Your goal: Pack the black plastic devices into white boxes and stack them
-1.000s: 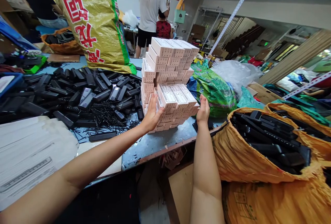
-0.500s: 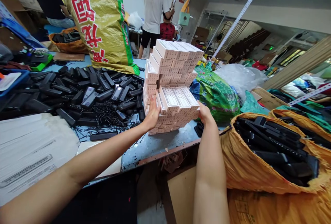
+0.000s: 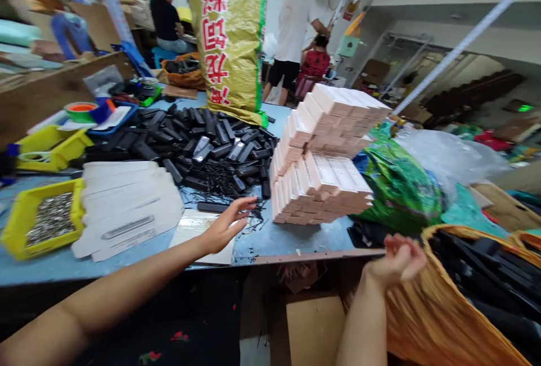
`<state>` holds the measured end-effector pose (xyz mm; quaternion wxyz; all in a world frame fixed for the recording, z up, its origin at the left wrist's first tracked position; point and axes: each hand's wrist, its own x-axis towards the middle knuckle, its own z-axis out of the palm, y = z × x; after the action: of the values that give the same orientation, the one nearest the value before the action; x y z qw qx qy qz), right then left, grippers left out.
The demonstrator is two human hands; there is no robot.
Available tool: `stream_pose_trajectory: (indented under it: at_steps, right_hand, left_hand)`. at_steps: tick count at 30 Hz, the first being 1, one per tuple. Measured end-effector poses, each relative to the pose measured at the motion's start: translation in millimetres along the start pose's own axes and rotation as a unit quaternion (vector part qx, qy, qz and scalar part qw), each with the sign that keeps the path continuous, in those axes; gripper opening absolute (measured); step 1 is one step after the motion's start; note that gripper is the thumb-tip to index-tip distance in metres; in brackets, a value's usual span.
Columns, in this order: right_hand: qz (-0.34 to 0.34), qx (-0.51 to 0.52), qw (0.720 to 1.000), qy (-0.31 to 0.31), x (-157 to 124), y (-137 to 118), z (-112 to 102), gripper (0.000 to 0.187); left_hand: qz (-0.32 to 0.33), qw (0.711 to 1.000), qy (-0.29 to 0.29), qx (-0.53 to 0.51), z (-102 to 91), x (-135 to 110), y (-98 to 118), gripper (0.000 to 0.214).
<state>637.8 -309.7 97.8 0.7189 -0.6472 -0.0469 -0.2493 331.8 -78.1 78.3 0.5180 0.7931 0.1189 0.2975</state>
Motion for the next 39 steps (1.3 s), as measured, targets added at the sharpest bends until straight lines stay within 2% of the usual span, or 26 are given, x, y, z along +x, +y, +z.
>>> stream_pose_trajectory:
  at_steps: [1,2,3,5,6,7,8,10,11,13,14,16,18,20,22,23,26,27,28,30,32,33,35,37,38,39]
  right_hand:
    - [0.004,-0.036,0.996,-0.076,-34,10,-20,0.021]
    - [0.034,-0.095,0.973,-0.206,-71,21,-39,0.021]
    - [0.071,-0.147,0.931,-0.325,-109,31,-55,0.023]
    - [0.105,-0.189,0.86,-0.462,-183,43,-72,0.031]
    - [0.118,-0.179,0.833,-0.511,-217,43,-71,0.031]
    - [0.118,-0.163,0.813,-0.546,-246,38,-64,0.03]
    - [0.105,-0.14,0.793,-0.583,-272,30,-50,0.028]
    - [0.04,-0.097,0.733,-0.672,-313,5,-7,0.025]
    - [-0.009,-0.079,0.689,-0.721,-329,-9,19,0.024]
    - [-0.105,-0.062,0.6,-0.791,-358,-34,72,0.024]
    - [-0.146,-0.06,0.574,-0.804,-372,-43,97,0.024]
    - [-0.212,-0.069,0.553,-0.803,-399,-56,135,0.025]
    - [-0.262,-0.094,0.54,-0.794,-424,-61,158,0.027]
    - [-0.291,-0.125,0.525,-0.79,-439,-61,168,0.033]
    - [-0.296,-0.14,0.515,-0.792,-438,-57,167,0.029]
    - [-0.29,-0.141,0.52,-0.791,-432,-54,165,0.025]
    - [-0.27,-0.184,0.578,-0.748,-393,-40,159,0.025]
    - [-0.262,-0.217,0.599,-0.725,-377,-34,159,0.031]
    - [-0.254,-0.249,0.609,-0.709,-363,-28,160,0.036]
    - [-0.237,-0.273,0.602,-0.712,-340,-16,164,0.04]
    - [-0.212,-0.232,0.593,-0.741,-326,-8,169,0.036]
    - [-0.19,-0.198,0.604,-0.748,-322,-5,169,0.034]
    - [-0.095,-0.123,0.666,-0.73,-318,-3,166,0.033]
    - [0.085,-0.035,0.733,-0.674,-316,-3,154,0.039]
    - [0.19,0.008,0.743,-0.641,-316,-3,147,0.042]
    - [0.289,0.043,0.735,-0.612,-317,-3,138,0.044]
  left_hand:
    - [-0.005,0.998,0.012,0.058,-29.8,-38,-7,0.046]
    - [-0.013,0.989,0.063,0.132,-62.5,-74,-14,0.04]
    - [-0.044,0.967,0.142,0.207,-97.5,-109,-19,0.036]
    - [-0.137,0.875,0.313,0.343,-169.9,-167,-27,0.036]
    - [-0.185,0.82,0.371,0.395,-204.9,-189,-30,0.038]
    - [-0.231,0.772,0.396,0.441,-237.5,-206,-31,0.041]
    - [-0.29,0.746,0.364,0.475,-266.3,-218,-33,0.042]
    - [-0.377,0.744,0.247,0.494,-309.3,-229,-39,0.035]
    - [-0.398,0.751,0.192,0.491,-322.2,-229,-42,0.03]
    - [-0.405,0.762,0.137,0.487,-330.5,-224,-48,0.022]
    - [-0.399,0.762,0.134,0.492,-326.5,-220,-50,0.022]
    - [-0.359,0.772,0.161,0.499,-305.1,-211,-53,0.026]
    - [-0.287,0.814,0.157,0.48,-272.7,-204,-54,0.029]
    - [-0.221,0.867,0.088,0.438,-241.6,-200,-56,0.031]
    - [-0.193,0.88,0.062,0.429,-225.6,-202,-59,0.034]
    - [-0.194,0.872,0.083,0.442,-226.1,-204,-61,0.034]
    - [-0.267,0.798,0.192,0.504,-256.2,-213,-65,0.032]
    - [-0.308,0.773,0.195,0.519,-270.7,-216,-67,0.032]
    - [-0.344,0.759,0.166,0.527,-284.4,-218,-69,0.032]
    - [-0.394,0.745,0.083,0.532,-305.2,-219,-74,0.032]
    - [-0.418,0.737,0.032,0.53,-316.2,-217,-79,0.031]
    - [-0.427,0.732,0.028,0.529,-319.4,-215,-80,0.03]
    - [-0.444,0.725,0.028,0.525,-324.4,-214,-81,0.028]
    - [-0.445,0.725,0.04,0.525,-327.7,-214,-77,0.028]
    - [-0.433,0.731,0.065,0.523,-327.3,-215,-74,0.029]
    - [-0.413,0.744,0.108,0.514,-323.9,-216,-70,0.029]
